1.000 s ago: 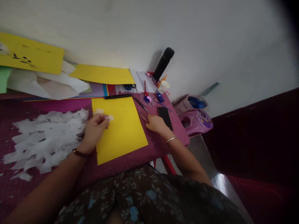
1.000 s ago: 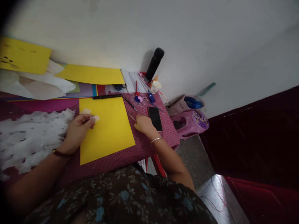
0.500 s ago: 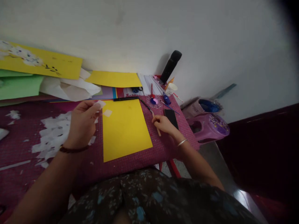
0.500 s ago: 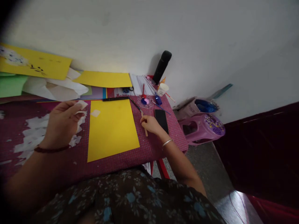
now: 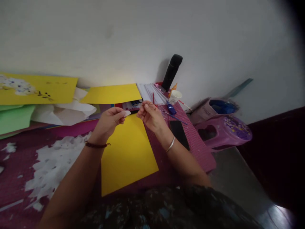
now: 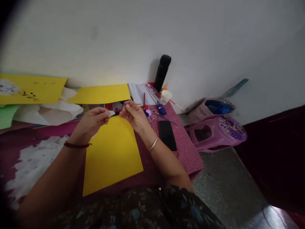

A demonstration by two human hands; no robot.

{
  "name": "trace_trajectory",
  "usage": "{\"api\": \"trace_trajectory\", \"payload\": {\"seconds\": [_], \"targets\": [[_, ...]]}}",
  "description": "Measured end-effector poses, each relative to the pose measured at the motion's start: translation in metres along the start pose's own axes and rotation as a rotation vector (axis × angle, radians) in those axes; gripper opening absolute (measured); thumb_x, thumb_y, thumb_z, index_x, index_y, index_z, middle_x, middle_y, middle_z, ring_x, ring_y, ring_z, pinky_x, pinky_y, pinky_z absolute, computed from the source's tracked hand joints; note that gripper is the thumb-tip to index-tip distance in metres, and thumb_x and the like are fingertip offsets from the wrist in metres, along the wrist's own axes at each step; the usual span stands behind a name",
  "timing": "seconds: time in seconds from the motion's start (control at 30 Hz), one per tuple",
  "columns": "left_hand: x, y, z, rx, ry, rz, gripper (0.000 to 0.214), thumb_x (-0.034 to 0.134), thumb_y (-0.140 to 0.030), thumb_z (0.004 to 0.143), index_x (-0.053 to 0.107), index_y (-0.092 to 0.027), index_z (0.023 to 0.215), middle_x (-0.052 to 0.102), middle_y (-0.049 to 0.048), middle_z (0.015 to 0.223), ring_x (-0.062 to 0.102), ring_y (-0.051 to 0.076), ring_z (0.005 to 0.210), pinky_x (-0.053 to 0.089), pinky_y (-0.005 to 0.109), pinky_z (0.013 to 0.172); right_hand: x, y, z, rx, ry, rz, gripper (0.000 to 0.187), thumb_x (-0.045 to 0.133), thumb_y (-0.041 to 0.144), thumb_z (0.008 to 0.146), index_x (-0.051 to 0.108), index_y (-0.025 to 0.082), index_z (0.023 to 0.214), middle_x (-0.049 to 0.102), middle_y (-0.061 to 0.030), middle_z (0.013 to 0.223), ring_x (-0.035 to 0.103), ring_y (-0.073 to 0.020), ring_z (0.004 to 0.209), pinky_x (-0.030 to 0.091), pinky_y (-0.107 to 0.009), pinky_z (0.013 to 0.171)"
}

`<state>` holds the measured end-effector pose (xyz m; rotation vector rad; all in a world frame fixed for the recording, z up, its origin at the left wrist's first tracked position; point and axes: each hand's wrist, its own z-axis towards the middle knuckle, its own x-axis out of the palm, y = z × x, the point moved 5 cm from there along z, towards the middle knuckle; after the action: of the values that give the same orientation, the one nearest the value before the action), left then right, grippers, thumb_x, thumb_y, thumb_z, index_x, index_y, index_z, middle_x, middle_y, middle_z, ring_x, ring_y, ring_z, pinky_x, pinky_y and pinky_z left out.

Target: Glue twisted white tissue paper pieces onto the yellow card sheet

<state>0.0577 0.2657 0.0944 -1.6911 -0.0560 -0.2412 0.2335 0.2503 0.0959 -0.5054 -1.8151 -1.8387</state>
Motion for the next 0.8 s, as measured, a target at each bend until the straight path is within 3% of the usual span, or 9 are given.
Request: {"api": "trace_trajectory", "payload": {"seconds": [0.1, 0.3, 0.53, 0.8], "targets": [[-0.004, 0.008, 0.013, -0.002, 0.006, 0.035, 0.013, 0.081, -0.019, 0.070, 0.069, -0.016, 0.072, 0.064, -0.0004, 0.064, 0.054, 0.009, 0.054, 0.043, 0.020, 0.051, -0.007, -0.018, 0.018, -0.054, -0.047, -0.214, 0.031, 0.076, 0.047, 0.083, 0.057, 0.023, 0.088, 0.063, 0.0061, 0.073, 0.059, -0.0089, 0.062, 0.052, -0.023, 0.062], [-0.004, 0.022, 0.029, 0.033, 0.056, 0.204, 0.010, 0.078, -0.020, 0.075, 0.069, -0.018, 0.071, 0.059, -0.0002, 0.058, 0.051, 0.011, 0.051, 0.038, 0.023, 0.051, -0.010, -0.033, 0.027, -0.143, 0.022, -0.650, 0.035, 0.075, 0.049, 0.081, 0.052, 0.024, 0.087, 0.053, 0.0055, 0.075, 0.049, -0.0118, 0.068, 0.041, -0.027, 0.064], [0.003, 0.022, 0.026, 0.024, 0.061, 0.207, 0.012, 0.074, -0.015, 0.073, 0.065, -0.018, 0.080, 0.061, -0.0021, 0.065, 0.052, 0.009, 0.052, 0.041, 0.023, 0.051, -0.019, -0.038, 0.023, -0.155, 0.007, -0.726, 0.017, 0.064, 0.034, 0.082, 0.050, 0.024, 0.084, 0.052, 0.0023, 0.079, 0.050, -0.0156, 0.074, 0.040, -0.030, 0.067], [0.003, 0.013, 0.022, 0.112, 0.122, 0.294, 0.010, 0.068, -0.015, 0.076, 0.059, -0.017, 0.072, 0.057, -0.0026, 0.063, 0.051, 0.007, 0.052, 0.040, 0.021, 0.052, -0.016, -0.040, 0.013, -0.086, -0.002, -0.690, 0.018, 0.066, 0.035, 0.080, 0.050, 0.026, 0.084, 0.055, 0.0038, 0.072, 0.054, -0.0165, 0.066, 0.040, -0.032, 0.064]]}}
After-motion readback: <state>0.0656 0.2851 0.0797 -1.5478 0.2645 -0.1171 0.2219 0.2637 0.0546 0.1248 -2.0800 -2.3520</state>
